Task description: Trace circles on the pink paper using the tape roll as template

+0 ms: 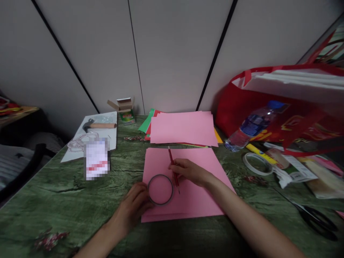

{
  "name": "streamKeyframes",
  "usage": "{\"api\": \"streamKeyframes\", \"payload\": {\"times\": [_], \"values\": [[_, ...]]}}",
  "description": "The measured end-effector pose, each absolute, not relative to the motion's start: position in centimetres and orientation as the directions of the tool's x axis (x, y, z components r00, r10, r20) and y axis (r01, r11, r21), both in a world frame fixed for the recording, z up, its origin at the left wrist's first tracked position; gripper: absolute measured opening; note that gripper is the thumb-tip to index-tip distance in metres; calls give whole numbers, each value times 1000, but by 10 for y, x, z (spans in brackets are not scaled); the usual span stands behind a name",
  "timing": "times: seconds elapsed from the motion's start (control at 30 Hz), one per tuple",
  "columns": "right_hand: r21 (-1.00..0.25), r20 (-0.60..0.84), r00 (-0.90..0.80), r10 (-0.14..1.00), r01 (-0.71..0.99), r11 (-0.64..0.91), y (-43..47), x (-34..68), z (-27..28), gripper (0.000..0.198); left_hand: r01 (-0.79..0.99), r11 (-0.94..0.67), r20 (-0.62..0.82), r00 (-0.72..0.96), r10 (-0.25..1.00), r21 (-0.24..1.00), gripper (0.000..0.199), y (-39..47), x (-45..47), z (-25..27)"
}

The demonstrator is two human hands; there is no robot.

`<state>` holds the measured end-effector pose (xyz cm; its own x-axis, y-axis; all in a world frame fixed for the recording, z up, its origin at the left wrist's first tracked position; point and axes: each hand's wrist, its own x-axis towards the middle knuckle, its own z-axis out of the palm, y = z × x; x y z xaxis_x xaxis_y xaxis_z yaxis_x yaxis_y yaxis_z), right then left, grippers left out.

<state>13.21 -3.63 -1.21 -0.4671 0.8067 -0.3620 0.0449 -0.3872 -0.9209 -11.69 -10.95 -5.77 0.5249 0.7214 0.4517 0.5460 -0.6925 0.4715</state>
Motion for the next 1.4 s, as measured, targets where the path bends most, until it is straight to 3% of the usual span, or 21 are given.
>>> {"api": "streamKeyframes", "payload": {"times": [0.27,0.43,0.53,0.63,0.77,1.0,1.23,1.4], "values": [[-927,-355,-442,824,49,-373,-35,131,-11,26,533,-717,492,523,696,449,11,-109,-114,-55],[-953,-280,-400,873,6,-303,-30,133,-20,30,618,-599,491,363,792,509,16,-107,-116,-58],[-962,-234,-302,924,-64,-265,-27,129,-25,33,639,-596,559,297,774,486,21,-108,-118,-56],[-961,-202,-192,960,-153,-232,-26,126,-27,34,593,-719,592,450,669,361,13,-114,-120,-57],[-949,-180,-144,973,-234,-210,-27,123,-30,37,479,-860,431,748,506,178,35,-123,-123,-62],[-897,-227,-234,945,-329,-297,-28,119,-45,37,453,-857,451,729,515,246,41,-118,-121,-62],[-861,-239,-262,935,-389,-329,-27,120,-48,34,482,-827,382,734,561,289,40,-119,-121,-61],[-877,-240,-202,949,-374,-302,-26,119,-49,33,496,-842,418,732,538,213,39,-120,-120,-58]]}}
